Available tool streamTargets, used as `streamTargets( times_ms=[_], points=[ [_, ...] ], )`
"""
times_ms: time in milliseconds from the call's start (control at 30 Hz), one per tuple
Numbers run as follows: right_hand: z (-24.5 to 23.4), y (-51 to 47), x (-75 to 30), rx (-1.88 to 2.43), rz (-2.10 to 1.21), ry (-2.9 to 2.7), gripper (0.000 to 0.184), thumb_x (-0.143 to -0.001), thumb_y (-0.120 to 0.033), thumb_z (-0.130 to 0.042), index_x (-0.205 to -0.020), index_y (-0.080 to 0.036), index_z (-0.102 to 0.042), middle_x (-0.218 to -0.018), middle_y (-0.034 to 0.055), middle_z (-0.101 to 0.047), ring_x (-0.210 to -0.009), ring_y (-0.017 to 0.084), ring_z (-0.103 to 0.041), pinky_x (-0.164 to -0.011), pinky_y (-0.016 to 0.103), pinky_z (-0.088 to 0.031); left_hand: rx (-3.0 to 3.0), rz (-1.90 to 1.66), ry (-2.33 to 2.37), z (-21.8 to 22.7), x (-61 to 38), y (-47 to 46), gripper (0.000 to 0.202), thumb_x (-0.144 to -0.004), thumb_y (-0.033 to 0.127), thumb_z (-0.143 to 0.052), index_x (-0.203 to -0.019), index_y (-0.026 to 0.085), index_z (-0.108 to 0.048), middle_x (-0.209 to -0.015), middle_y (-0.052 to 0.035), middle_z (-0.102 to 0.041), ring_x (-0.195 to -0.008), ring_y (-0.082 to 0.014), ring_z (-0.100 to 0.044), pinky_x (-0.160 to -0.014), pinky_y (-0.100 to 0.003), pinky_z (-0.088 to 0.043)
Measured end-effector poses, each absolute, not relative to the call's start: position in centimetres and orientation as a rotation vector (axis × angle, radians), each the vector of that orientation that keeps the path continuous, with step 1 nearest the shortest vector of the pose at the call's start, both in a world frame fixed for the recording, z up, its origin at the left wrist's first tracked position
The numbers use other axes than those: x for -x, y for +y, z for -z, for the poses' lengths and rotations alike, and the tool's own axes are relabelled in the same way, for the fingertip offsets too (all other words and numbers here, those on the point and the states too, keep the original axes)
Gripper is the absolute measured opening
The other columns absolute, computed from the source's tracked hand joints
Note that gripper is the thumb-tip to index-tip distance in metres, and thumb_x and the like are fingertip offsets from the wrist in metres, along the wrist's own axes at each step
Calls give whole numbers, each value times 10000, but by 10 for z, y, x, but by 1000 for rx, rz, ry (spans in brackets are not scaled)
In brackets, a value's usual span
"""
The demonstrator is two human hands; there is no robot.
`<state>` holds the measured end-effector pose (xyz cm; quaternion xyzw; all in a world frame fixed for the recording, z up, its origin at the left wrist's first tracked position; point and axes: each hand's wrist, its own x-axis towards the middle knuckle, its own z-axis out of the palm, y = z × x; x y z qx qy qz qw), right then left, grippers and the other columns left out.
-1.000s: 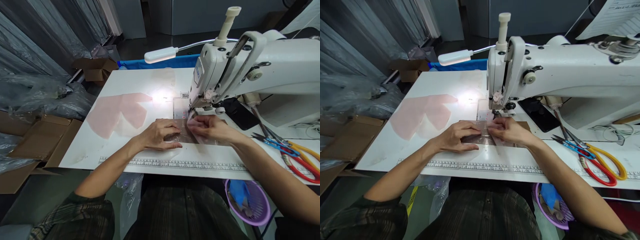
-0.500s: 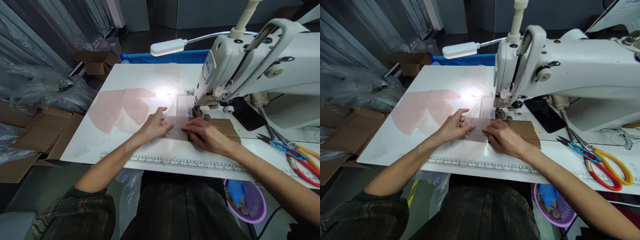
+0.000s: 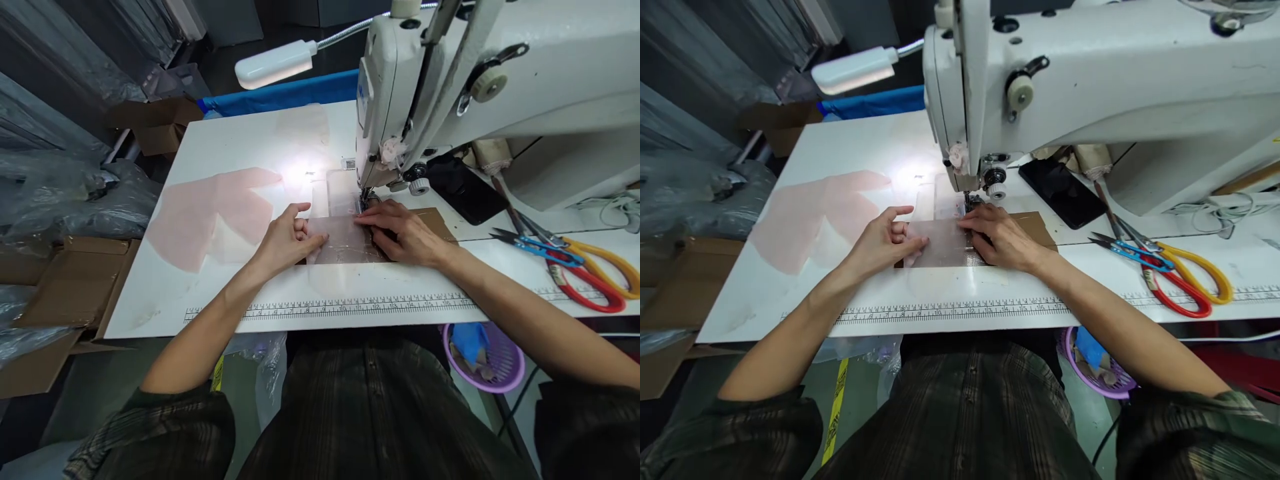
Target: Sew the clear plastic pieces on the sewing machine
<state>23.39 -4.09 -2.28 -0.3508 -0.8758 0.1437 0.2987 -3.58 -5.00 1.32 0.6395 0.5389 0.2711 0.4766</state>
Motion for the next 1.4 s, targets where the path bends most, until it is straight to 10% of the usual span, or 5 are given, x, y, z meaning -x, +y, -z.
streamTargets(
  times_ms=[167,367,667,967,1400],
  points=[
    [22,-43,-238,879,-354,-2406,384,-946,-234,-489,-1248,-257,-723,-1168,116,-663,-1087,278,-553,-962,506,-476,-1851,-454,1303,-18,45,-52,795,-818,395,-743,-1482,140,-389,-795,1,-642,-702,-162,-632,-637,-294,-529],
    [25,-49,-230,956,-182,-2508,418,-947,-234,-481,-1304,-252,-696,-1153,143,-601,-1036,288,-483,-928,499,-433,-2521,-556,981,-30,51,-57,880,-736,395,-819,-1512,268,-423,-1462,-136,-459,-1303,-326,-486,-1047,-515,-474],
    [29,-41,-231,1000,-69,-2511,419,-983,-301,-445,-1308,-218,-695,-1131,169,-583,-1031,304,-505,-931,517,-450,-2396,-538,519,-11,52,-83,119,-928,249,-689,-976,156,-746,-1089,-130,-729,-995,-203,-702,-859,-357,-601],
    [8,-34,-253,975,-519,-2441,406,-985,-319,-458,-1313,-275,-694,-1198,114,-648,-1083,256,-610,-967,450,-529,-2349,-627,584,-11,53,-88,158,-960,205,-628,-1016,170,-771,-1064,-131,-756,-945,-183,-737,-764,-316,-648],
    [19,-31,-245,965,-253,-2475,416,-1002,-330,-430,-1292,-218,-706,-1063,146,-621,-1003,270,-569,-932,495,-514,-2664,-733,515,3,28,-107,123,-948,125,-598,-935,140,-720,-988,-115,-764,-890,-192,-729,-800,-375,-645]
  ],
)
